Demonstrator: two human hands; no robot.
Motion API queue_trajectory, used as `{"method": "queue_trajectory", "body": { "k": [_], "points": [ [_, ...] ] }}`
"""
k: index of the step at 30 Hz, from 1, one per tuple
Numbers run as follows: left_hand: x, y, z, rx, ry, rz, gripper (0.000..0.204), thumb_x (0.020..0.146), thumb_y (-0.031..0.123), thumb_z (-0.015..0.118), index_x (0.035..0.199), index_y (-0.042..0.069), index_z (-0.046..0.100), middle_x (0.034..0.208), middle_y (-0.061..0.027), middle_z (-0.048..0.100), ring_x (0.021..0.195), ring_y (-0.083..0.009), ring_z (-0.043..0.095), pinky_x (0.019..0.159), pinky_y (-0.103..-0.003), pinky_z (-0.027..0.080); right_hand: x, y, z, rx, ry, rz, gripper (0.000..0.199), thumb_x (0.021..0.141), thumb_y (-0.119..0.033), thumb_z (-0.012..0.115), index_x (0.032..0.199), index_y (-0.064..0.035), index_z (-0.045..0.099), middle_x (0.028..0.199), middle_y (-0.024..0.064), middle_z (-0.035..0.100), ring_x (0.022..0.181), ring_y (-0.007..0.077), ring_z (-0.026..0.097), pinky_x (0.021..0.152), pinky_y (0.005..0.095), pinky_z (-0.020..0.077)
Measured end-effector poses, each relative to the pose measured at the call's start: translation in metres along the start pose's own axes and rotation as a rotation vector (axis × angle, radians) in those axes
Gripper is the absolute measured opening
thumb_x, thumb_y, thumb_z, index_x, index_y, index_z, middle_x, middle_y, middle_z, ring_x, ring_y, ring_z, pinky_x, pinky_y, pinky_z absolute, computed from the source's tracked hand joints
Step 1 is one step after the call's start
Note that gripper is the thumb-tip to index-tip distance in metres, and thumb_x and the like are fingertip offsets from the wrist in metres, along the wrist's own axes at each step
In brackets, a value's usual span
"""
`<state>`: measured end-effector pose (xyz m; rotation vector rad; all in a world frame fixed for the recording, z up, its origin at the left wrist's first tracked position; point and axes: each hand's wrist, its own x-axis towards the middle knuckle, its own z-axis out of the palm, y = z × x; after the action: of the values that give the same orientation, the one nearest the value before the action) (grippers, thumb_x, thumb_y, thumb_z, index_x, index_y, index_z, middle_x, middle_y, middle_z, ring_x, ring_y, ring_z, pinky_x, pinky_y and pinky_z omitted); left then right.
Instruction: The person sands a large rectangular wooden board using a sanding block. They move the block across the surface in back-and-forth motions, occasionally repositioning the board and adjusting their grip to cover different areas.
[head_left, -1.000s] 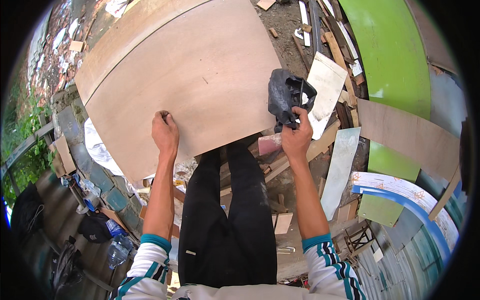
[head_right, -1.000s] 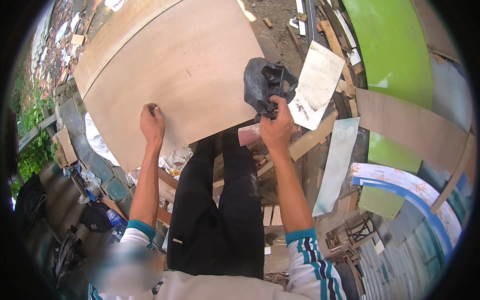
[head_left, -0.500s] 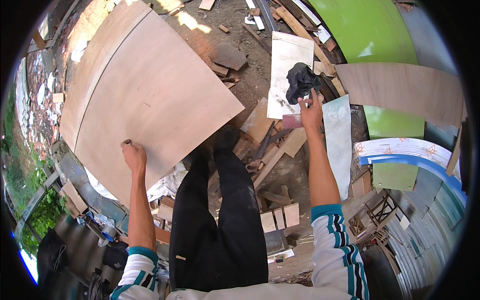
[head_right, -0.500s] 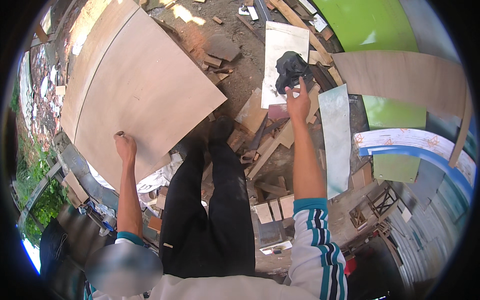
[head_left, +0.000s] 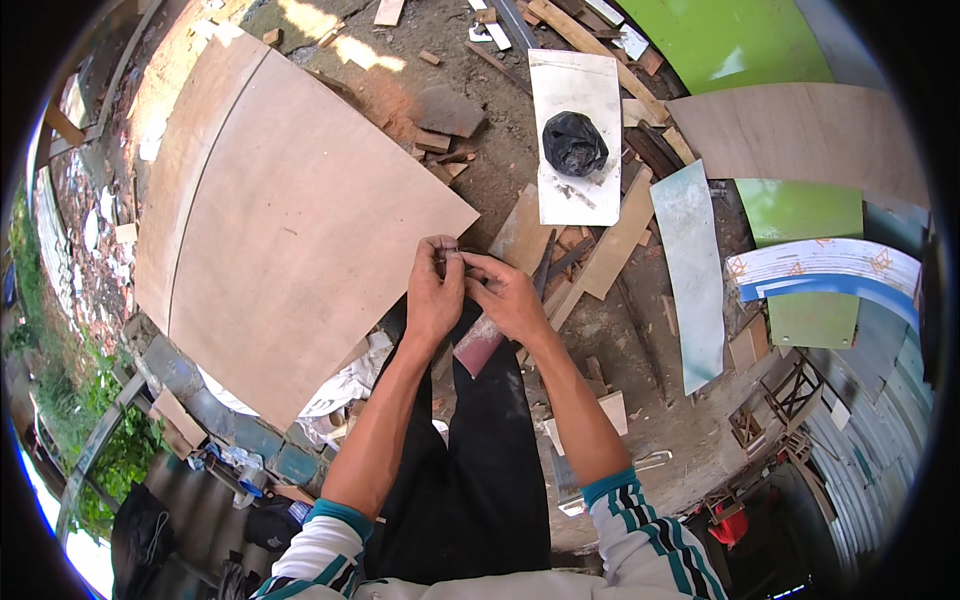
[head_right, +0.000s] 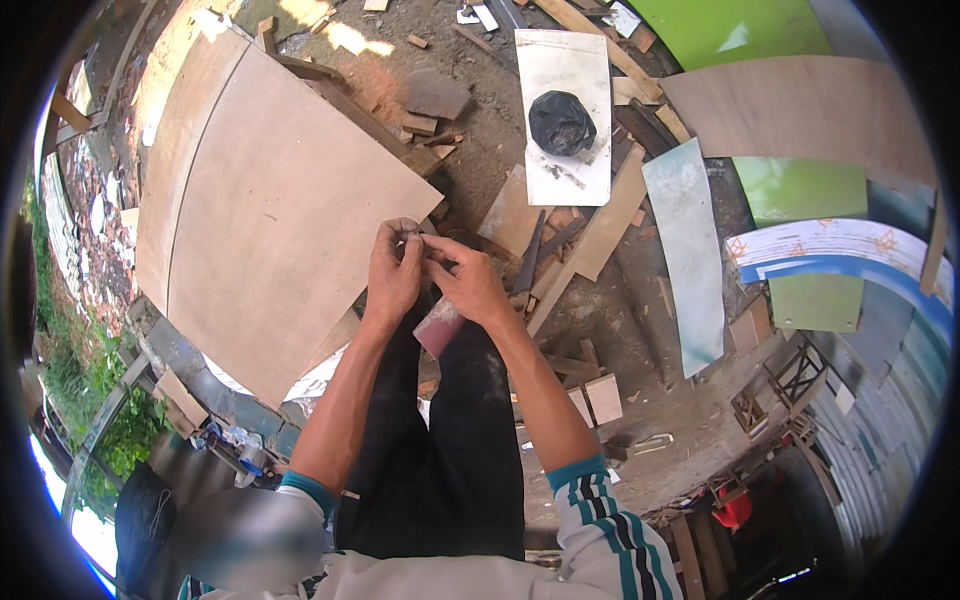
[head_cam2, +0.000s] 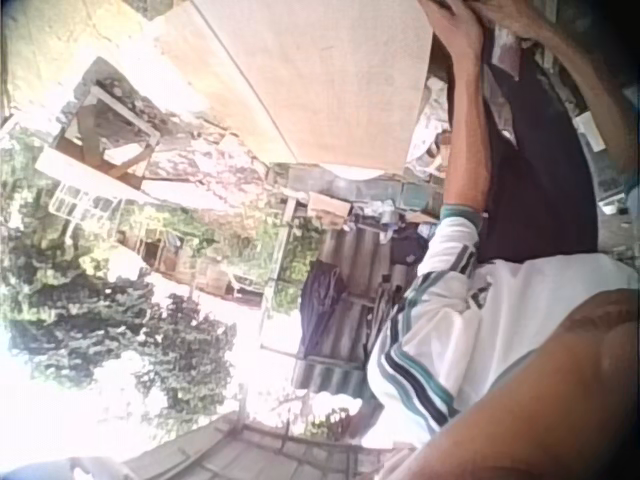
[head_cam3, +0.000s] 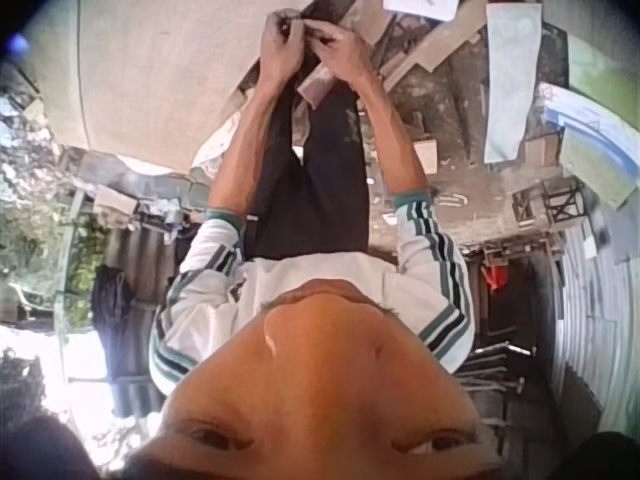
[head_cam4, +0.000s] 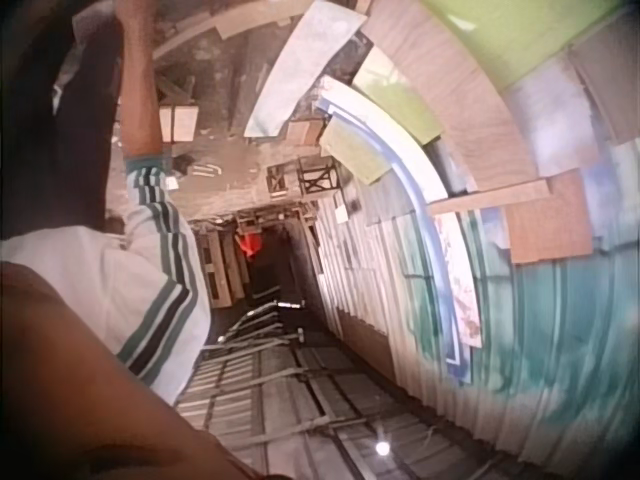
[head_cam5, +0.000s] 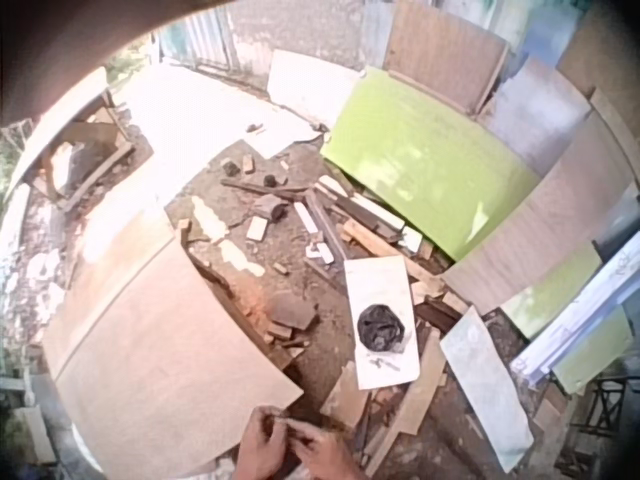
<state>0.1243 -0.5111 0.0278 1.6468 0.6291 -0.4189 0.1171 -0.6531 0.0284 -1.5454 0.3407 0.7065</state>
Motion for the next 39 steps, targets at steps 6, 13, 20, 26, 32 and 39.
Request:
{"method": "queue_trajectory", "body": {
  "k": [6, 13, 20, 26, 32, 39],
  "points": [
    [0.033, 0.008, 0.053, 0.026, -0.208, -0.168, 0.018, 0.093, 0.006, 0.062, 0.109, -0.002, 0.06, 0.09, -0.0055, 0.064, 0.078, -0.0113, 0.063, 0.069, -0.026, 0.052, 0.011, 0.032, -0.046, 0.012, 0.268, -0.004, 0.032, 0.093, -0.016, 0.074, 0.122, 0.0001, 0.072, 0.095, 0.009, 0.077, 0.082, 0.0109, 0.069, 0.075, 0.028, 0.0535],
    [0.04, 0.015, 0.09, -0.146, -0.341, -0.258, 0.037, 0.097, 0.015, 0.062, 0.13, -0.002, 0.061, 0.112, -0.0133, 0.071, 0.088, -0.0168, 0.067, 0.077, -0.029, 0.054, 0.044, 0.049, -0.098, -0.036, 0.427, 0.095, 0.025, 0.092, -0.018, 0.073, 0.105, 0.003, 0.075, 0.089, 0.0079, 0.077, 0.079, 0.012, 0.069, 0.071, 0.0265, 0.0505],
    [-0.008, 0.003, 0.016, 0.357, 0.028, 0.413, 0.044, 0.097, 0.017, 0.066, 0.138, 0.004, 0.059, 0.137, -0.0193, 0.062, 0.127, -0.0347, 0.06, 0.108, -0.042, 0.046, 0.108, 0.035, -0.177, -0.351, 0.655, 0.15, 0.051, 0.091, -0.03, 0.073, 0.134, -0.0047, 0.064, 0.081, 0.0093, 0.078, 0.081, 0.0154, 0.07, 0.081, 0.0302, 0.0488],
    [0.035, -0.069, -0.195, 0.992, 0.821, 0.284, 0.07, 0.102, 0.037, 0.058, 0.156, -0.001, 0.034, 0.163, -0.0275, 0.027, 0.152, -0.046, 0.02, 0.122, -0.055, 0.018, 0.09, 0.016, -0.144, -0.352, 0.49, 0.053, 0.039, 0.095, -0.031, 0.071, 0.125, -0.0043, 0.07, 0.069, -0.0001, 0.064, 0.065, 0.006, 0.055, 0.062, 0.0256, 0.0406],
    [0.064, -0.064, -0.248, 0.864, 0.786, 0.32, 0.048, 0.1, 0.034, 0.061, 0.133, -0.001, 0.063, 0.147, -0.0232, 0.051, 0.138, -0.0374, 0.047, 0.116, -0.045, 0.036, 0.034, 0.029, -0.054, -0.22, 0.393, -0.001, 0.033, 0.099, -0.03, 0.069, 0.113, -0.0003, 0.071, 0.07, -0.0026, 0.059, 0.062, 0.0044, 0.051, 0.055, 0.0251, 0.0394],
    [0.071, -0.08, -0.197, 0.718, 0.93, 0.384, 0.044, 0.101, 0.019, 0.053, 0.142, 0.002, 0.054, 0.151, -0.0182, 0.049, 0.144, -0.0356, 0.039, 0.121, -0.05, 0.027, 0.09, -0.08, 0.152, -0.729, -0.011, -0.352, 0.021, 0.094, -0.024, 0.069, 0.104, -0.0054, 0.071, 0.087, 0.0177, 0.073, 0.082, 0.0361, 0.071, 0.074, 0.0473, 0.0539]
  ]
}}
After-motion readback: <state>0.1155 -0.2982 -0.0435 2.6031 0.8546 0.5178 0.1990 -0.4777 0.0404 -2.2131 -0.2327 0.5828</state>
